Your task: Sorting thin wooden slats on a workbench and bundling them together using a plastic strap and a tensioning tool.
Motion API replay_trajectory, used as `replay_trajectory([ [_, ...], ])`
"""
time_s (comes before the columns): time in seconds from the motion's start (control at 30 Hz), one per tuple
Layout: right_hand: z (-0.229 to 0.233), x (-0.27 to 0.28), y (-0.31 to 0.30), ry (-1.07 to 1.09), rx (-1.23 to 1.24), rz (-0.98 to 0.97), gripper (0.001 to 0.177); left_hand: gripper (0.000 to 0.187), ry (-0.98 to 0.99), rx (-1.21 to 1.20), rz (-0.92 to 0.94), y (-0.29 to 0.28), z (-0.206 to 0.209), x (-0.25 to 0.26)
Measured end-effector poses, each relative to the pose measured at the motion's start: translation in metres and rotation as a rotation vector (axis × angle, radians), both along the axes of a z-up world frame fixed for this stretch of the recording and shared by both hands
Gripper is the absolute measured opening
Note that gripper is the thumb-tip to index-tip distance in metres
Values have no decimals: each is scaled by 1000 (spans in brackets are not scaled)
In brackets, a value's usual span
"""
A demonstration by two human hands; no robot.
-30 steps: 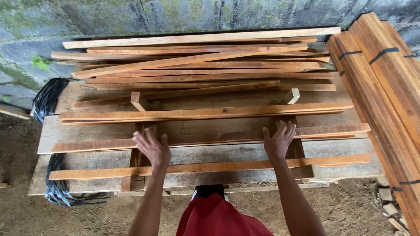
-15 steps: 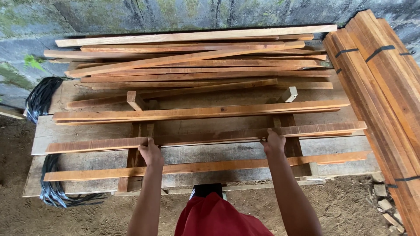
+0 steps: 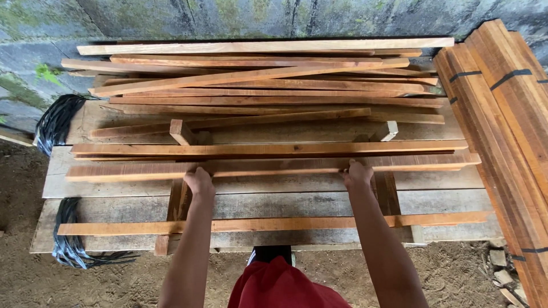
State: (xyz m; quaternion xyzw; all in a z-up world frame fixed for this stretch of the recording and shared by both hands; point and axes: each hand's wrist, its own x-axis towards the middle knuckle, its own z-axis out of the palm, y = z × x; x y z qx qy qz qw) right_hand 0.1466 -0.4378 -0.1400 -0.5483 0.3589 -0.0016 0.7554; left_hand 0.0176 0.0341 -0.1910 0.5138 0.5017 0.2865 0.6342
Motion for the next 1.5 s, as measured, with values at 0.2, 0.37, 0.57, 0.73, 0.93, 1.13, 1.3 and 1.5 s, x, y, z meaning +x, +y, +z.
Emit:
replay_trajectory([
  [0.2,-34,37,1,1,5,-51,62,34,22,19,-60,24,-19,24],
  [0.37,-19,27,1,9,-22,1,56,38,-82,-38,-146,-1,46,1],
  [0.57,53,-51,50,-105,-358,97,69,59,-118,240,-249,-65,126,-41],
  [0.73,134,-81,125,-270,-658,515,119,97,-336,589,-742,-111,178,-14],
  [0.93,76,-44,150,-608,-1448,1432,98,83,438,1542,-1315,-102,86,31],
  [1.13,75,-18,101,-750,-1797,1350,91,87,200,2198,-819,-31,82,25],
  [1.3,56,22,27,-805,-1769,1340,104,91,465,1808,-1199,89,1,31],
  [1.5,75,42,-13,-448,-1893,1474,112,111,920,1826,-1529,115,8,50],
])
